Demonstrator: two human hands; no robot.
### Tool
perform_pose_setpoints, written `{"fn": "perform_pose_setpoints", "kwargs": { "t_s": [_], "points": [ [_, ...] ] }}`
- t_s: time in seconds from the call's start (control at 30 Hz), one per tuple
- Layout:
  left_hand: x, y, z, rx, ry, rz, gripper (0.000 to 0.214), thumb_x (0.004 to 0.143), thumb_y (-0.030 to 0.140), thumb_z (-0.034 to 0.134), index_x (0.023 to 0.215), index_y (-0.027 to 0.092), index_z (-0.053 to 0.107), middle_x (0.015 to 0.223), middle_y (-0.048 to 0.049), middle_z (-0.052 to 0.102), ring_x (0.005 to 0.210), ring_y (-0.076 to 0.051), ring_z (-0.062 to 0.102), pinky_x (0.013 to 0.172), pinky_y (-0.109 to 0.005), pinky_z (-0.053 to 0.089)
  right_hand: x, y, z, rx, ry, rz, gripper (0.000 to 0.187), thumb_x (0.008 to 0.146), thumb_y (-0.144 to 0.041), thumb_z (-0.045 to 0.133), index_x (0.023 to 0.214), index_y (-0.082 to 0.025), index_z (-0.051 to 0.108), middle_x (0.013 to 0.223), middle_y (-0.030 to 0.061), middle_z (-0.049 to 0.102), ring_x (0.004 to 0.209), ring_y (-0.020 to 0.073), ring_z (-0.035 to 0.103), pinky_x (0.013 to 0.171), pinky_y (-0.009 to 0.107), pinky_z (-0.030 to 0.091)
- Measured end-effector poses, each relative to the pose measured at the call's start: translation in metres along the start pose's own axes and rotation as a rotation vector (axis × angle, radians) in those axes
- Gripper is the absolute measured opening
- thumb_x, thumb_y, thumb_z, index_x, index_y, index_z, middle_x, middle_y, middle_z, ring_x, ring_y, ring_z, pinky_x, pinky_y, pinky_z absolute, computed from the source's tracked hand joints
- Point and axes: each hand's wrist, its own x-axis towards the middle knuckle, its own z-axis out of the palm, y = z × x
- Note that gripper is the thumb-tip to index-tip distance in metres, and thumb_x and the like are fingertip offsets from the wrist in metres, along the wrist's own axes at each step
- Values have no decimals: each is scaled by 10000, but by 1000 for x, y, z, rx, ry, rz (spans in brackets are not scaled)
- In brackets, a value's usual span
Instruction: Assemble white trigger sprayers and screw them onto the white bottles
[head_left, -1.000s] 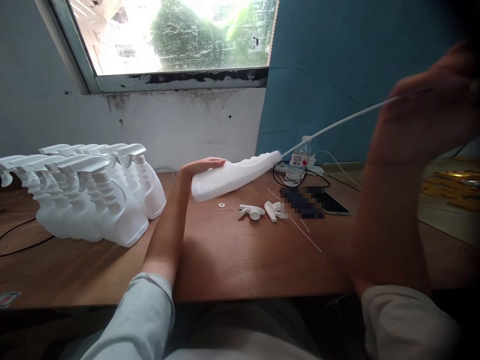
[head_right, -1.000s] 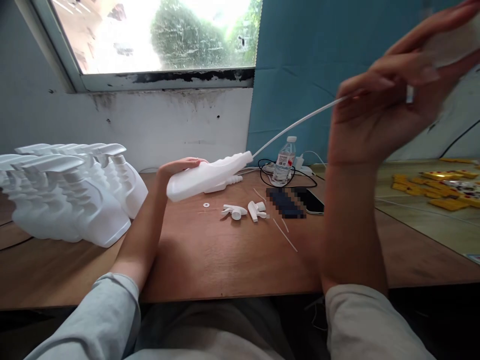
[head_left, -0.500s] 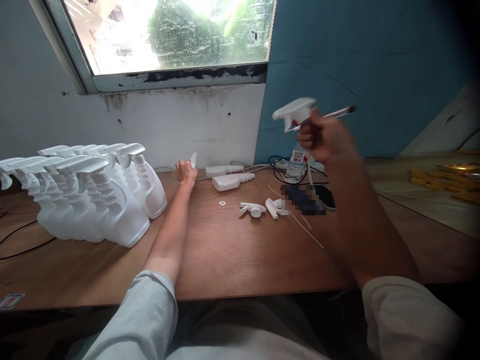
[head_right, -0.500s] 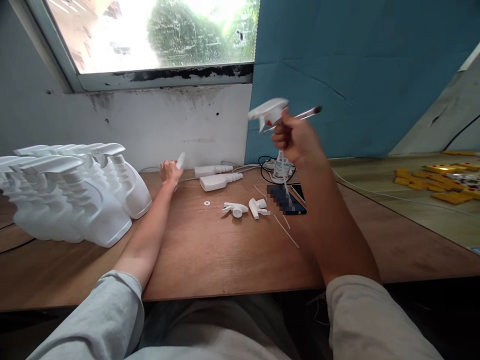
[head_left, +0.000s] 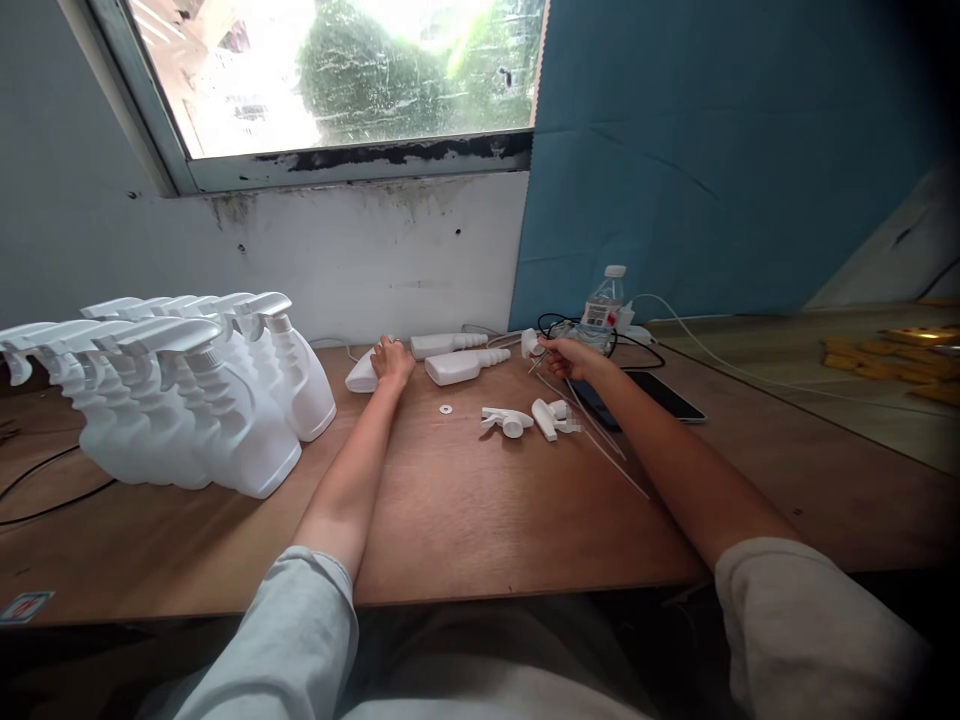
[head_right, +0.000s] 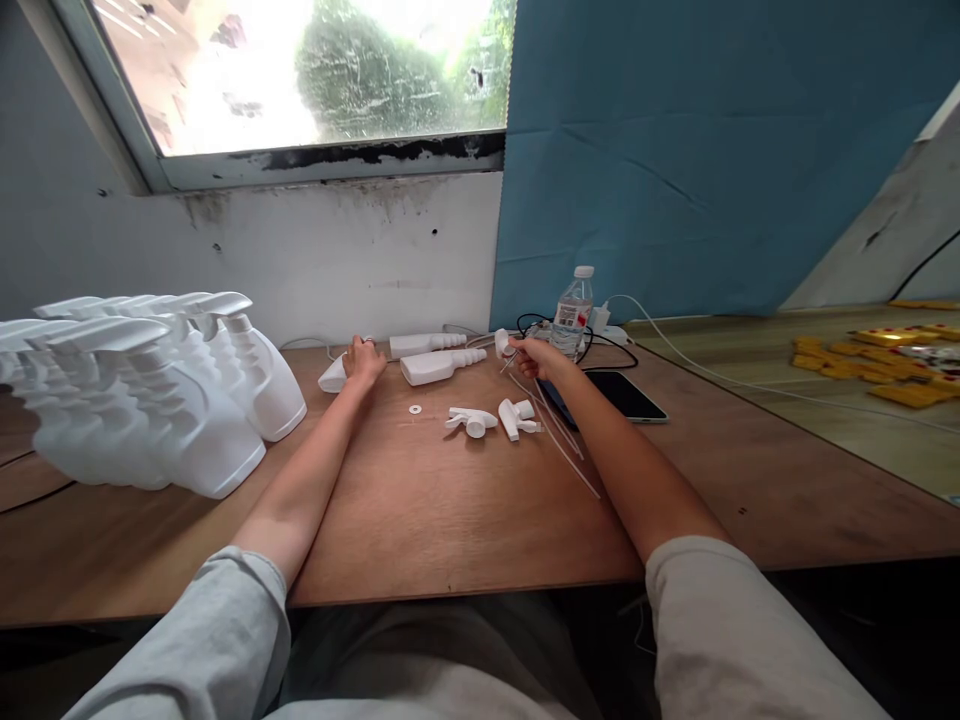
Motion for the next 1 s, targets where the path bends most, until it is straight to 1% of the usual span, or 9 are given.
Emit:
{"fn": "perform_pose_setpoints", "kwargs": {
  "t_s": [0.13,0.23,0.37,0.47,0.6,0.7,0.8,0.9,1.0],
  "points": [
    [3,18,-10,-80,-1,57,354,916,299,489,1196,151,647,1301,-174,532,1172,-314,572,995,-413,457,1,3,0,-120,18,49,338,1023,-379,412,779,-152,470,491,-25,424,368,73,354,382,192,286],
    [1,34,-17,-145,-21,124,347,920,323,493,1199,176,638,1292,-149,556,1156,-280,593,991,-377,457,2,2,-1,-223,57,13,333,1002,-419,475,856,-123,523,538,43,553,414,106,478,422,211,356],
    [-5,51,-26,-225,-78,226,321,912,355,515,1156,198,653,1258,-105,601,1088,-239,627,946,-333,477,6,0,-3,-368,66,-91,359,971,-443,554,867,-101,582,563,22,584,462,93,517,490,215,420],
    [-10,58,-31,-259,-108,269,301,895,341,534,1117,188,667,1241,-100,615,1061,-236,631,927,-332,482,9,1,-3,-509,125,-58,287,975,-375,562,901,-102,616,721,15,642,605,104,608,621,259,519],
    [-12,59,-38,-287,-129,286,265,891,313,527,1058,177,681,1216,-109,623,1056,-240,624,920,-335,475,17,7,3,-682,333,-178,160,899,-260,634,898,-100,636,888,132,691,863,218,665,730,296,492],
    [-12,60,-43,-311,-136,297,247,888,312,529,1016,175,690,1199,-116,626,1053,-239,619,919,-334,469,22,16,10,-777,423,-328,245,786,-278,735,935,-113,632,1018,162,692,1007,278,633,772,289,456],
    [-15,64,-48,-344,-154,323,227,875,301,543,981,171,696,1179,-118,640,1053,-245,617,928,-345,464,23,25,17,-838,423,-418,328,678,-322,798,886,-140,622,958,127,701,938,264,635,728,271,438],
    [-20,69,-53,-392,-188,346,193,859,284,567,938,166,697,1169,-116,653,1067,-249,614,938,-344,464,19,28,23,-865,391,-501,216,637,-238,766,759,-161,605,832,83,694,838,226,627,680,248,407],
    [-23,74,-55,-470,-232,352,171,858,285,593,919,160,691,1139,-111,676,1091,-243,614,948,-316,468,11,17,31,-852,362,-582,116,641,-163,685,673,-162,573,737,53,666,740,188,595,648,238,380]
  ]
}}
